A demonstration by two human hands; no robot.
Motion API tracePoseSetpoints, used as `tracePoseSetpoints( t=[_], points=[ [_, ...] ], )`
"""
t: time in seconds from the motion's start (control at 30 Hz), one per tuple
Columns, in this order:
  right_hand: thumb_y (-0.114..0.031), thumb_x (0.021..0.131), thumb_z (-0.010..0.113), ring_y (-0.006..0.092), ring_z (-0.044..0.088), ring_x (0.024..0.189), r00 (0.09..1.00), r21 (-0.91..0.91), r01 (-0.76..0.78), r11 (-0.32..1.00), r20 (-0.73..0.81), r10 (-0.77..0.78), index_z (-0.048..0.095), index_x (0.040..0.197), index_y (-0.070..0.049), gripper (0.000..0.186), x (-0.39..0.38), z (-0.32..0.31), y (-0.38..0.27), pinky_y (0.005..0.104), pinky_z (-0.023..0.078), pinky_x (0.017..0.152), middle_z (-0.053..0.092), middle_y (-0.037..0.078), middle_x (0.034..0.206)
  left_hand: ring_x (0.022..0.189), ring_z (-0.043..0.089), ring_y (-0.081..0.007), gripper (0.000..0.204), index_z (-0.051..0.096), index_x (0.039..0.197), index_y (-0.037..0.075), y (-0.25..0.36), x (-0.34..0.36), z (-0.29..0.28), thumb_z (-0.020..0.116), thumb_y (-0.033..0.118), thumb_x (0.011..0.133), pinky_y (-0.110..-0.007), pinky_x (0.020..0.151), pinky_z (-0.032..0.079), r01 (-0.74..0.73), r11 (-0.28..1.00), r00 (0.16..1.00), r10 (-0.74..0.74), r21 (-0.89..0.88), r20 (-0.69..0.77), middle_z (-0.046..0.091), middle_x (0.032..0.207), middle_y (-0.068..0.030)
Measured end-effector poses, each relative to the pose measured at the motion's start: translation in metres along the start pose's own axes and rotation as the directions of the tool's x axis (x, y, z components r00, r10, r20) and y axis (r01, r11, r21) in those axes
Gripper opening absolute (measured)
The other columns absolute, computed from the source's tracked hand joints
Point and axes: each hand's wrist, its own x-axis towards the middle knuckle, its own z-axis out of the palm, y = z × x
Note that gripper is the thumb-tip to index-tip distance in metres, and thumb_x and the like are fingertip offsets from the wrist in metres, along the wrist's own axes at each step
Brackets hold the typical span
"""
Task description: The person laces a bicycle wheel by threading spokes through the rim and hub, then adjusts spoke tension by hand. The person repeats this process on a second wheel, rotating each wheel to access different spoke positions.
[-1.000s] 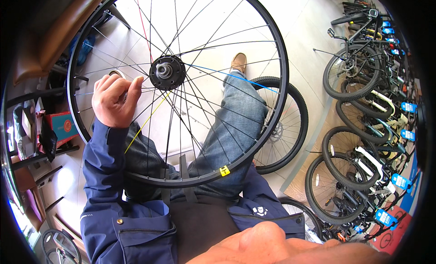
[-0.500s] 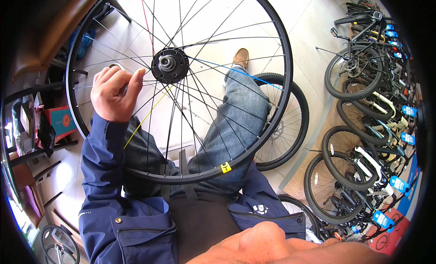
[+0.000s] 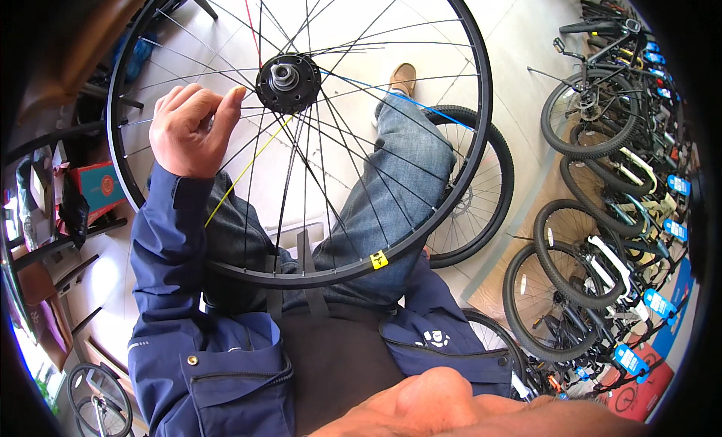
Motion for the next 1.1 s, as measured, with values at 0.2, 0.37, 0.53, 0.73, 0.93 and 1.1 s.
tracePoseSetpoints(
  t=[0.2, 0.37, 0.53, 0.73, 0.93, 1.1],
  points=[
    [-0.041, 0.096, 0.085, 0.0292, 0.074, 0.087, 0.951, 0.365, 0.200, 0.909, -0.295, -0.090, 0.074, 0.101, -0.004, 0.038, 0.001, -0.052, -0.038, 0.0423, 0.059, 0.086, 0.077, 0.012, 0.095, 0.064, 0.055, -0.0226, 0.033, 0.071, 0.073, 0.007, -0.001, 0.001, 0.001, 0.090, 0.023, 0.094, -0.036, 0.069, 0.042, -0.025, 1.000, 0.998, 0.024, -0.014, -0.055, 0.057, 0.067, -0.0034],
    [-0.036, 0.112, 0.068, 0.0087, 0.055, 0.066, 0.832, 0.799, 0.517, 0.307, -0.383, -0.401, 0.063, 0.107, -0.008, 0.029, -0.055, -0.157, -0.142, 0.0274, 0.047, 0.059, 0.060, -0.001, 0.080, 0.062, 0.053, -0.0218, 0.032, 0.071, 0.072, 0.008, -0.003, -0.001, 0.001, 0.092, 0.022, 0.092, -0.036, 0.067, 0.041, -0.038, 0.998, 0.994, 0.034, -0.040, -0.100, 0.057, 0.066, -0.0021],
    [-0.041, 0.117, 0.059, 0.0154, 0.070, 0.092, 0.666, 0.970, 0.206, -0.126, -0.233, -0.708, 0.063, 0.139, -0.005, 0.042, -0.202, -0.275, -0.224, 0.0308, 0.058, 0.082, 0.074, 0.009, 0.112, 0.062, 0.052, -0.0194, 0.030, 0.073, 0.074, 0.007, -0.001, -0.003, -0.004, 0.093, 0.021, 0.091, -0.034, 0.067, 0.040, -0.030, 0.999, 0.993, 0.025, -0.045, -0.115, 0.057, 0.065, -0.0021],
    [-0.035, 0.116, 0.063, 0.0269, 0.076, 0.118, 0.419, 0.996, 0.066, -0.056, -0.079, -0.905, 0.062, 0.145, -0.006, 0.042, -0.265, -0.320, -0.262, 0.0416, 0.064, 0.103, 0.074, 0.020, 0.138, 0.062, 0.051, -0.0203, 0.030, 0.073, 0.073, 0.007, -0.001, -0.002, -0.003, 0.092, 0.021, 0.092, -0.036, 0.066, 0.040, -0.055, 0.996, 0.990, 0.045, -0.070, -0.130, 0.057, 0.066, -0.0024],
    [-0.036, 0.116, 0.063, 0.0265, 0.078, 0.115, 0.341, 0.999, 0.001, -0.053, -0.050, -0.939, 0.063, 0.140, -0.010, 0.036, -0.253, -0.318, -0.264, 0.0390, 0.067, 0.097, 0.075, 0.021, 0.136, 0.062, 0.054, -0.0222, 0.033, 0.072, 0.073, 0.008, -0.003, -0.001, -0.001, 0.093, 0.025, 0.091, -0.036, 0.067, 0.041, -0.087, 0.994, 0.987, 0.078, -0.064, -0.138, 0.058, 0.066, -0.0016],
    [-0.037, 0.113, 0.067, 0.0329, 0.073, 0.130, 0.328, 0.994, -0.067, 0.085, 0.103, -0.939, 0.055, 0.155, -0.009, 0.052, -0.261, -0.317, -0.248, 0.0504, 0.060, 0.111, 0.071, 0.023, 0.144, 0.063, 0.055, -0.0215, 0.032, 0.073, 0.074, 0.006, -0.004, -0.005, -0.005, 0.091, 0.023, 0.094, -0.035, 0.067, 0.042, -0.069, 0.996, 0.991, 0.062, -0.055, -0.117, 0.059, 0.066, -0.0035]
  ],
)
